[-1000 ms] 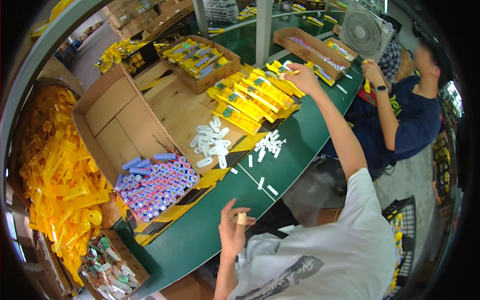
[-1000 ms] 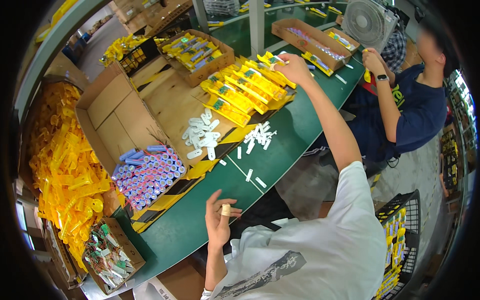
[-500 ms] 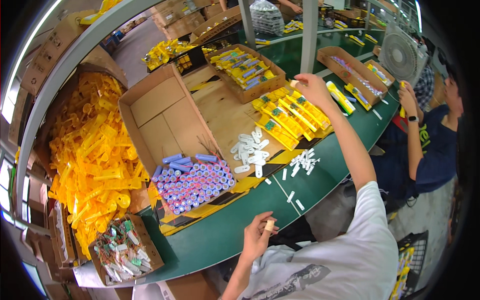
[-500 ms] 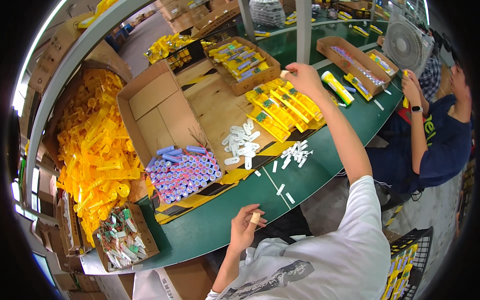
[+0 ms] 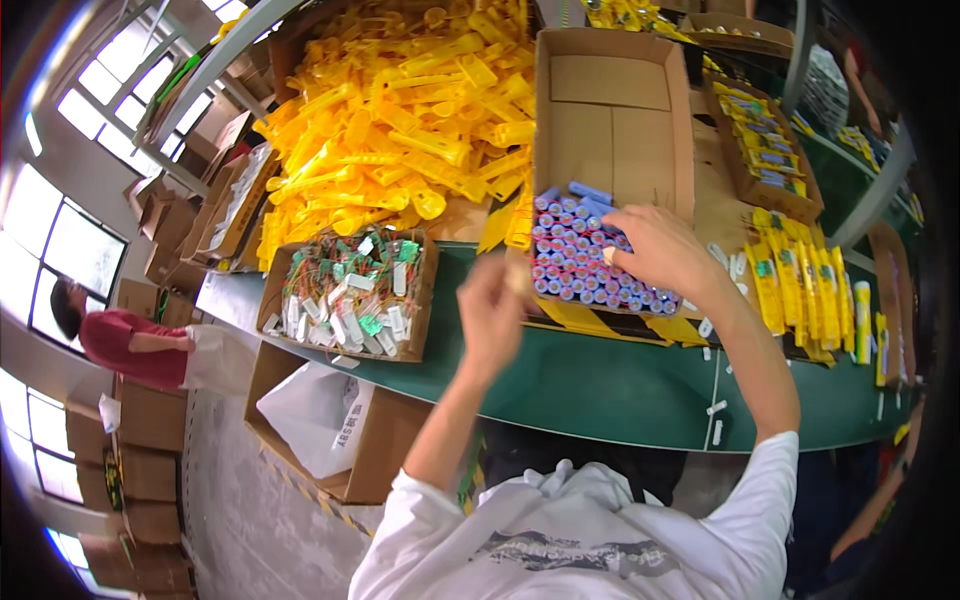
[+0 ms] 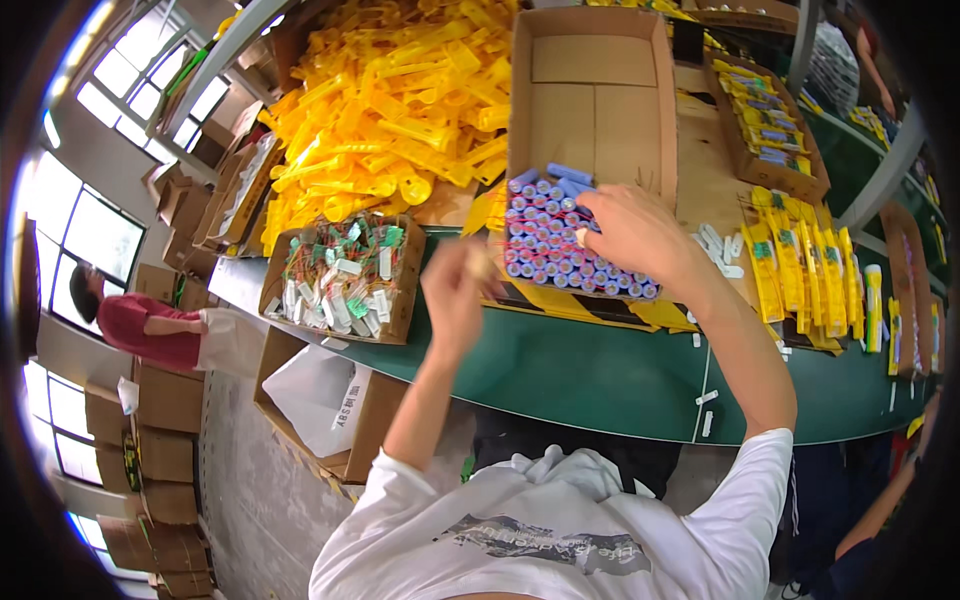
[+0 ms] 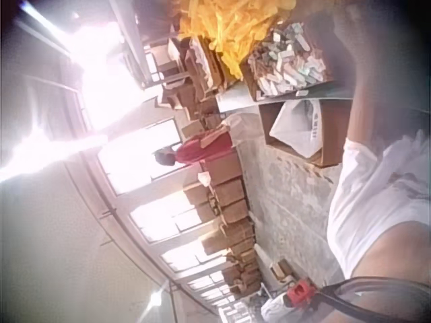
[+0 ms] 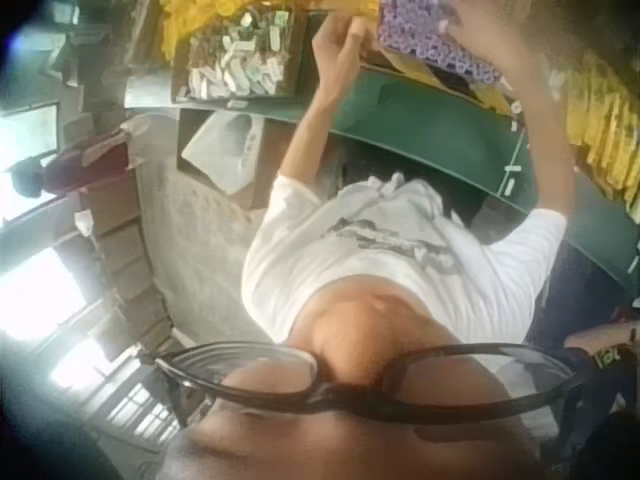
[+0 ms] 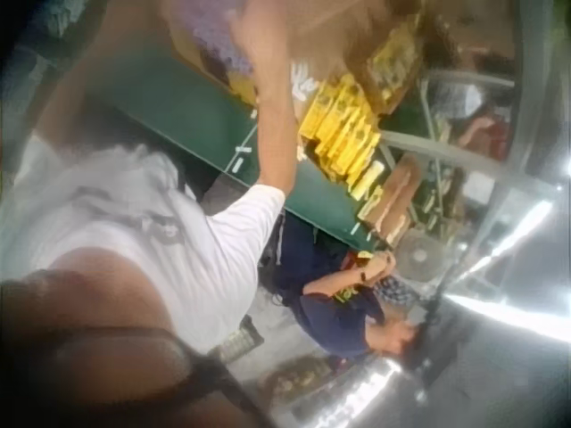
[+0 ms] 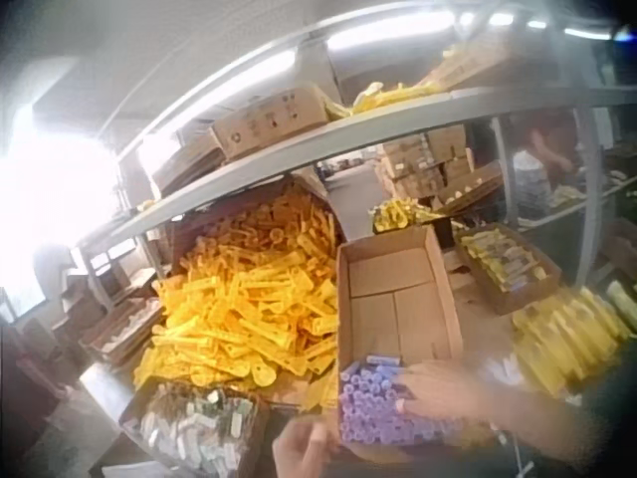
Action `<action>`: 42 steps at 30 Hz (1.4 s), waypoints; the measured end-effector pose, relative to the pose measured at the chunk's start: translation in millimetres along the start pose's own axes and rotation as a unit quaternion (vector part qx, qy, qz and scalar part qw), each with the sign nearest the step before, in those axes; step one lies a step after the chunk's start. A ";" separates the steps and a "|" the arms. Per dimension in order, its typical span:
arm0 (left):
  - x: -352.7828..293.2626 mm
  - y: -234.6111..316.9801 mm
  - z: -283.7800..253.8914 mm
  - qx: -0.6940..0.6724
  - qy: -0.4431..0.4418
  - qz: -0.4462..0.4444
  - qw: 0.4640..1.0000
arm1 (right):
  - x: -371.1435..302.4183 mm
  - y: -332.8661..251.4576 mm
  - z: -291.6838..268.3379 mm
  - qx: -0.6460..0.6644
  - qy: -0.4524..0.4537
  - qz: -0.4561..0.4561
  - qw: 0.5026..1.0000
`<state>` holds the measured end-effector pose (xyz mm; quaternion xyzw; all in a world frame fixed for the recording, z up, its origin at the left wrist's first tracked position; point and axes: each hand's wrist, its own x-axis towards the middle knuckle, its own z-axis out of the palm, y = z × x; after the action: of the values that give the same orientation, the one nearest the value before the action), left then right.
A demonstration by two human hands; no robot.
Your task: The person assembles circuit boards and batteries into yellow plastic flashlight housings by hand, connecting them with wires.
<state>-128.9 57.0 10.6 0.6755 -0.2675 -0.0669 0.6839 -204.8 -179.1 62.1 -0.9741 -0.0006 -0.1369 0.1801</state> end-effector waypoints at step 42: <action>-274.0 -54.6 -167.4 -0.465 0.420 -0.246 0.739 | 125.7 -315.9 221.2 0.242 0.006 -0.289 0.926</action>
<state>-270.1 325.6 -107.9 0.2753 0.2870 -0.0582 0.9157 -40.8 187.9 7.9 -0.8578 -0.3137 -0.1845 0.3629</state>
